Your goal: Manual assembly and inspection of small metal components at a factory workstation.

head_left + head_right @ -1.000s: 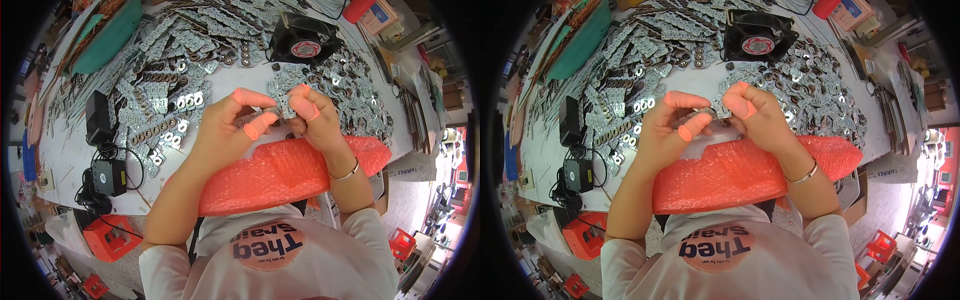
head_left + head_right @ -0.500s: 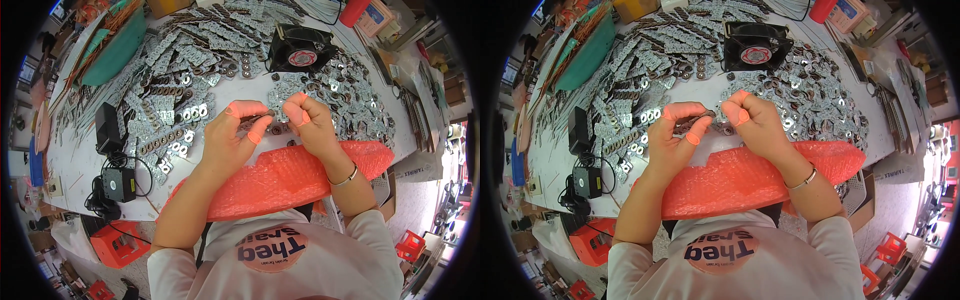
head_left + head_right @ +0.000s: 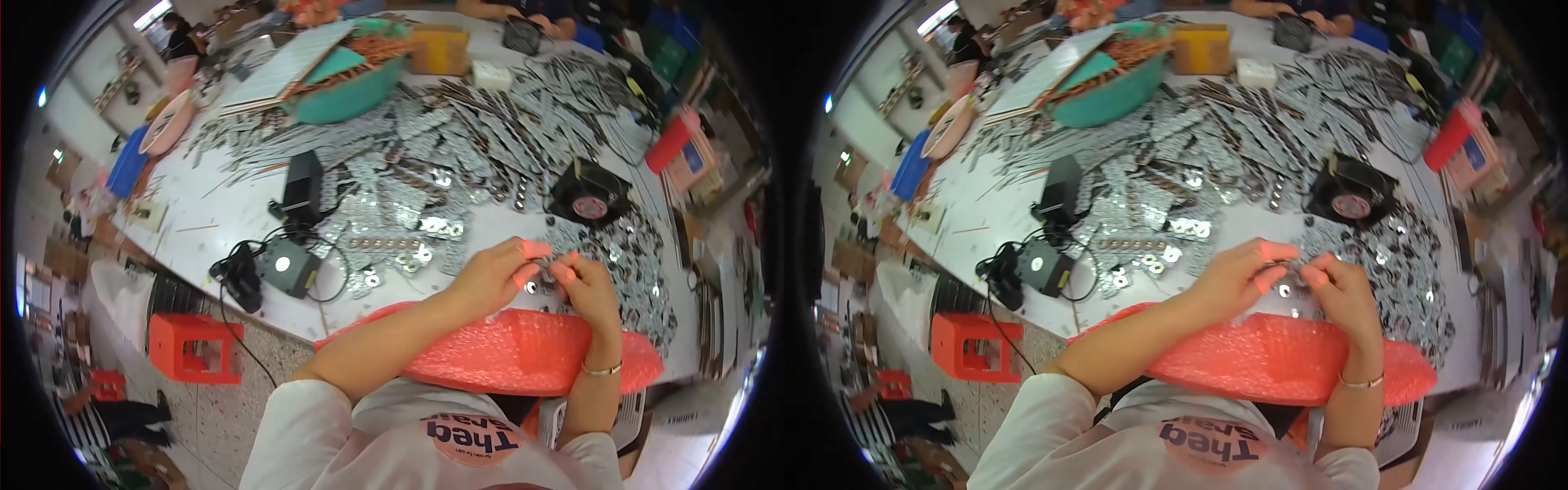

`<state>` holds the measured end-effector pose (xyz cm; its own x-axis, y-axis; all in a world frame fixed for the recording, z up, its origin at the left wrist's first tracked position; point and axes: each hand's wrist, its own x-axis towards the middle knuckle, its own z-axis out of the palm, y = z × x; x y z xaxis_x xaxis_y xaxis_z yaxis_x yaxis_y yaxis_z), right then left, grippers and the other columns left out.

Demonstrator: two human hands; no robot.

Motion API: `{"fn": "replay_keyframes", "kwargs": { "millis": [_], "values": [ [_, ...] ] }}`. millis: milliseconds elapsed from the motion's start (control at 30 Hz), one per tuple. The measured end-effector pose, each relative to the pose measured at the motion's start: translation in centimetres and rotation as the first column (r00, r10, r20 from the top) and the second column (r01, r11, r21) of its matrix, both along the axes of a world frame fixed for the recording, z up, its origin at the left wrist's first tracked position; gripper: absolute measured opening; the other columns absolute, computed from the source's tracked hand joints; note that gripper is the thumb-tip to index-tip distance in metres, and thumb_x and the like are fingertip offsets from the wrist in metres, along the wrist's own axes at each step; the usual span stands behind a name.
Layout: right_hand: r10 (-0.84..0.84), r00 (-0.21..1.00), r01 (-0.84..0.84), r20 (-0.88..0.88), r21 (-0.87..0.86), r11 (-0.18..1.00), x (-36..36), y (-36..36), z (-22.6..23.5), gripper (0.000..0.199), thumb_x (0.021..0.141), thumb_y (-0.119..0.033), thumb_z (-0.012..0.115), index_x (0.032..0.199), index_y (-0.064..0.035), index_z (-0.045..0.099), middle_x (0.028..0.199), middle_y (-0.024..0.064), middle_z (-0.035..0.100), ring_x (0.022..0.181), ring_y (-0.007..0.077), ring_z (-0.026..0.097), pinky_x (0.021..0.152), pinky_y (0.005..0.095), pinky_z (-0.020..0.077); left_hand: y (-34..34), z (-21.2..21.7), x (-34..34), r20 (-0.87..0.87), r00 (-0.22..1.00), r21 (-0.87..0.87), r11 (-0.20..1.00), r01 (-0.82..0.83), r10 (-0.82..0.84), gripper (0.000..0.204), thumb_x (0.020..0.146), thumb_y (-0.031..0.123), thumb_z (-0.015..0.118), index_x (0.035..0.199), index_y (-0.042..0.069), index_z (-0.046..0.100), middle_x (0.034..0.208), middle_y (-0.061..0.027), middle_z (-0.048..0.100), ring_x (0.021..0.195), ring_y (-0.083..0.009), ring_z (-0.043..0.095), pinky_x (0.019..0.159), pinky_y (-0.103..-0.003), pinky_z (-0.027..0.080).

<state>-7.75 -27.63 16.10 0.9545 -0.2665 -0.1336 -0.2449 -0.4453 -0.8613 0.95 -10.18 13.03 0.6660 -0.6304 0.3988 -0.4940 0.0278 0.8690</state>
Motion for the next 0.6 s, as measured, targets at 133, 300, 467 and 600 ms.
{"fn": "replay_keyframes", "kwargs": {
  "millis": [133,300,467,600],
  "values": [
    [0.039,0.999,-0.035,0.036,-0.103,0.994,-0.2,-0.5,-0.4,0.019,0.086,-0.015,0.058,0.074,0.0001,0.058,0.055,0.0001,0.050,0.052,0.0060,0.045,0.047,0.0237,0.0339,0.0,-1.6,0.8,0.223,0.967,0.027,0.993,0.117,-0.120,0.033,0.078,-0.003,0.055,0.109,0.009,0.061,0.099,-0.0107,0.057,0.083,-0.0274,0.061,0.071,-0.033,0.050],
    [-0.080,0.986,0.106,0.148,-0.177,0.979,0.2,-0.6,0.0,0.020,0.085,-0.015,0.058,0.074,0.0017,0.059,0.055,0.0015,0.051,0.051,0.0070,0.045,0.047,0.0251,0.0344,-0.2,-1.8,0.7,0.227,0.963,0.141,0.983,0.117,-0.147,0.032,0.077,0.001,0.056,0.108,0.009,0.063,0.100,-0.0107,0.056,0.084,-0.0305,0.059,0.072,-0.035,0.050],
    [0.035,0.952,0.074,0.303,-0.343,0.936,0.4,-0.5,-0.5,0.019,0.082,-0.015,0.061,0.075,0.0029,0.059,0.056,0.0053,0.050,0.053,0.0098,0.043,0.048,0.0274,0.0336,-0.5,-1.1,0.8,0.200,0.978,0.009,0.998,0.057,-0.058,0.029,0.078,0.011,0.063,0.107,0.009,0.063,0.101,-0.0115,0.056,0.085,-0.0305,0.059,0.073,-0.036,0.049],
    [0.145,0.927,0.007,0.347,-0.400,0.916,0.5,-0.2,-0.6,0.015,0.084,-0.012,0.060,0.078,0.0017,0.058,0.064,-0.0002,0.051,0.059,0.0069,0.042,0.051,0.0240,0.0333,-0.6,-0.4,0.6,0.191,0.982,0.074,0.997,-0.009,-0.006,0.021,0.076,0.019,0.066,0.094,0.007,0.065,0.099,-0.0109,0.058,0.087,-0.0309,0.059,0.075,-0.038,0.048]
  ]
}}
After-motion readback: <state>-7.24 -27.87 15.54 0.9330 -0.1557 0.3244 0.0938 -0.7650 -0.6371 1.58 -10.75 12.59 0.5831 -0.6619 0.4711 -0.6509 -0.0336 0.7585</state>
